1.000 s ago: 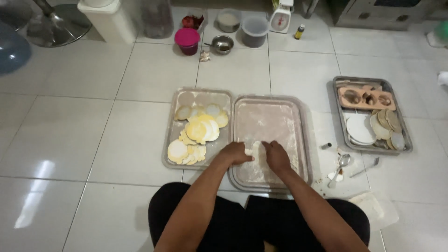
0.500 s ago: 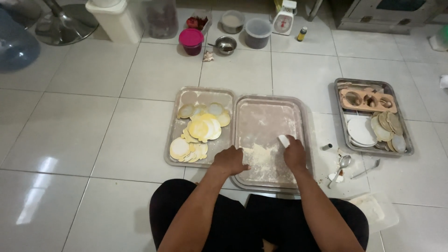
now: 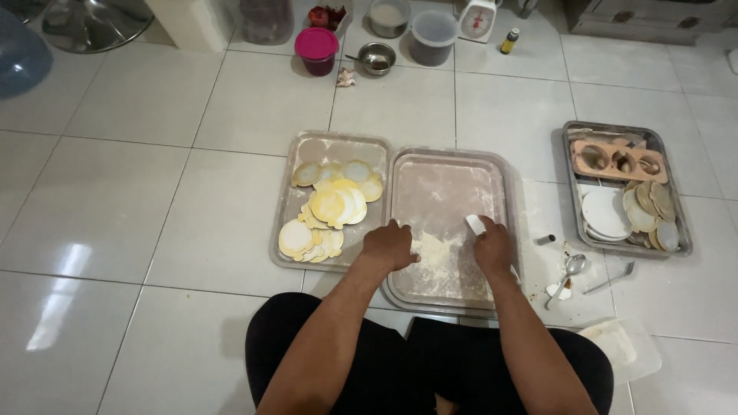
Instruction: The person is flouring circular pieces of dough and organizing them into stacks on a tray.
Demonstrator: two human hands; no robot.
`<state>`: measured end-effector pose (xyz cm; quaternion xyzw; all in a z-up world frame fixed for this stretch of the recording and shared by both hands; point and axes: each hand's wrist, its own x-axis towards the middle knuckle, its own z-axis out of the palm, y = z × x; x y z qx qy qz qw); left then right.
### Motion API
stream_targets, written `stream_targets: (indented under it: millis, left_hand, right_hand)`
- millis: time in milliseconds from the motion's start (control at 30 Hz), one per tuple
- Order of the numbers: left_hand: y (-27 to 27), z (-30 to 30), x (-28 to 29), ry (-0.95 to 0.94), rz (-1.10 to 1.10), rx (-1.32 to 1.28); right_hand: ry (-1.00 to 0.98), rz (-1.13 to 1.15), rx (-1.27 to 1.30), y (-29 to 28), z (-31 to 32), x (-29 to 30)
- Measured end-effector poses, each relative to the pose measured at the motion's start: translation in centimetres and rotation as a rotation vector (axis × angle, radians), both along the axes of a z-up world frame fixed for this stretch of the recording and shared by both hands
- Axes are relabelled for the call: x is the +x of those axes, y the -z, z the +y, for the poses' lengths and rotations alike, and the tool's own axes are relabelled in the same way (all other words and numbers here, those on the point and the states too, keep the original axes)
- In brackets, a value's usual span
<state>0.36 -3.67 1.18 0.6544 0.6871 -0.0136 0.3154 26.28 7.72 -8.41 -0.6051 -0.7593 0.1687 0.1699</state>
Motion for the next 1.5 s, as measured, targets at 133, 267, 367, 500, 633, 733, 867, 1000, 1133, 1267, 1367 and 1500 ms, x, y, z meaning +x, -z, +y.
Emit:
stream_targets:
  millis: [133,267,367,500,633,733,867,1000,1133,1267,1367,1500]
  left_hand:
    - [-0.4,0.1,-0.1,0.014,0.018,-0.016]
    - [-1.1,0.0,-0.1,0.016,0.024,-0.015]
    - [-1.5,-0.1,-0.2,0.014,0.013,-0.009]
    - [-1.3,-0.1,-0.1,0.007,0.008,0.008]
    - [-1.8,-0.2,-0.1,0.005,0.007,0.011]
    - [-1.9,-0.3,-0.2,0.011,-0.001,0.022]
    - [-1.3,-0.2,-0.1,0.004,-0.006,0.036]
    - [-1.3,-0.1,-0.1,0.004,-0.001,0.039]
    - [-1.1,0.0,-0.1,-0.001,-0.002,0.037]
    - [-1.1,-0.1,-0.1,-0.014,-0.014,0.057]
    - [-1.5,-0.3,0.0,-0.016,-0.01,0.055]
    - [-1.4,-0.3,0.1,-0.017,-0.002,0.05]
  right_hand:
    - [0.012,-0.008,-0.014,-0.7,-0.5,-0.7]
    - [0.028,0.025,-0.038,-0.8,-0.6,-0.9]
    - [0.033,0.053,-0.042,-1.3,-0.8,-1.0]
    - [0.042,0.044,-0.036,-1.5,-0.7,-1.0]
    - [0.042,0.04,-0.044,-1.7,-0.9,-1.1]
    - [0.056,0.059,-0.069,-1.7,-1.0,-1.3]
    - [0.041,0.018,-0.023,-1.4,-1.0,-1.2]
    - [0.04,0.043,-0.033,-1.5,-1.0,-1.2]
    - [0.041,0.077,-0.037,-2.0,-1.2,-1.4]
    - [0.023,0.072,-0.027,-2.1,-1.3,-1.5]
    - [0.016,0.075,-0.015,-1.9,-1.3,-1.4]
    - [-0.003,0.052,-0.009,-1.8,-1.3,-1.5]
